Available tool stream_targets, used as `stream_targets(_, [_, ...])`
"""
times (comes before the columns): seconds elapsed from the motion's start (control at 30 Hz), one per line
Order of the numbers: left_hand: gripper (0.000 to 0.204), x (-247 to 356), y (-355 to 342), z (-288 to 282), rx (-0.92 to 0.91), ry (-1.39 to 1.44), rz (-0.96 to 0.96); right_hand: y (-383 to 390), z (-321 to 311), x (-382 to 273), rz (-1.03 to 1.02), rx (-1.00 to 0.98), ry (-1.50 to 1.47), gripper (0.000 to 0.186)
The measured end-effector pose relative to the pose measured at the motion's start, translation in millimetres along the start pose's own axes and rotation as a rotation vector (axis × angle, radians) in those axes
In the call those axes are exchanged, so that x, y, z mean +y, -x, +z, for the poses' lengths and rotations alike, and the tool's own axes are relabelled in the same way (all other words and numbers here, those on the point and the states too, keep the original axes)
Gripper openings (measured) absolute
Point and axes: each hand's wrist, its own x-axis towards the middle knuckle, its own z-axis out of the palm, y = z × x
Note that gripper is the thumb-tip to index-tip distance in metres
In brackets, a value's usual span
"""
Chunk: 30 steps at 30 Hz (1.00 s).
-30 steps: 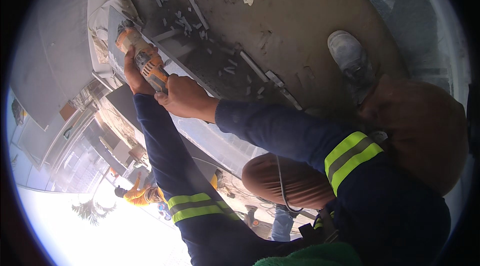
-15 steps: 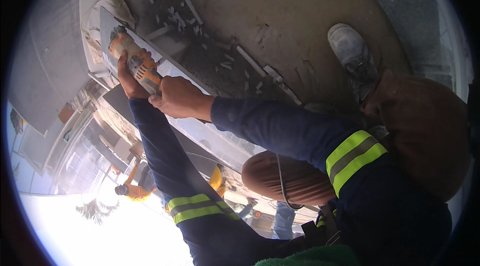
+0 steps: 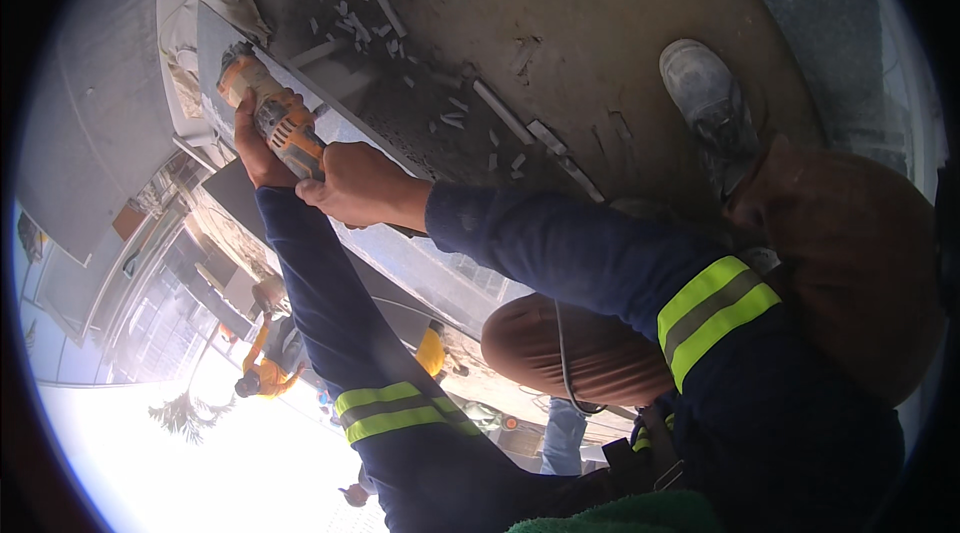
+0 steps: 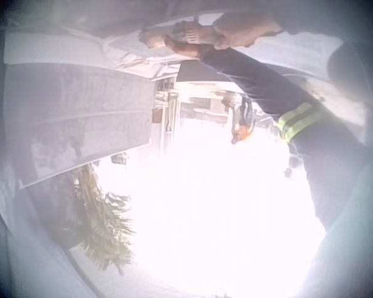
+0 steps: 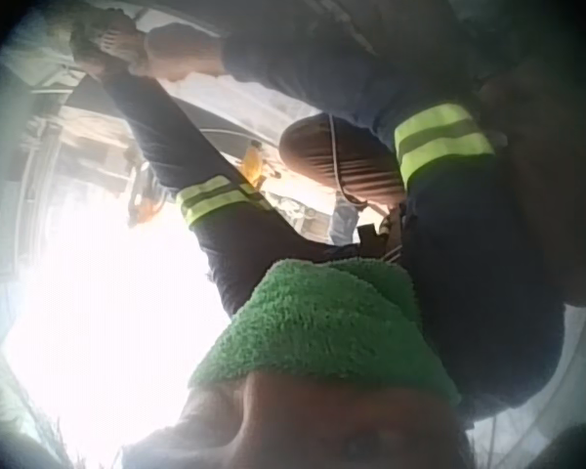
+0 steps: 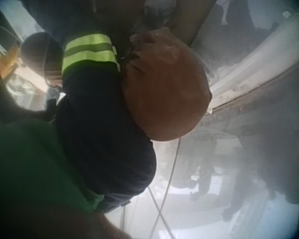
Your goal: The person uses an angle grinder to grind the edge of a large stone slab. They hold the tool with both hands and move it along the slab's edge, generating dust and debris. The person briefly pauses to reposition the slab before resuming the grinding.
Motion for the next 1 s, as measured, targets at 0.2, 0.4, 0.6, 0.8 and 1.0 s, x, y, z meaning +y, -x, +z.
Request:
stream_targets(0.2, [0.047,-11,9,7,0.088,-0.001,0.01,3,-1,1,0.056,-0.053,-0.03,0.056])
stream_targets(0.4, [0.051,-15,18,12,0.147,-0.022,0.036,8,6,3,0.062,-0.033,-0.015,0.056])
stream_targets(0.6, [0.052,-22,27,4,0.127,0.004,0.002,17,6,4,0.014,-0.091,0.024,0.053])
stream_targets(0.8, [0.053,-26,35,7,0.124,0.018,-0.009,34,0,-2,0.016,-0.139,0.096,0.039])
stream_targets(1.0, [0.052,-33,45,3,0.111,0.065,-0.006,47,1,-2,-0.012,-0.166,0.094,0.033])
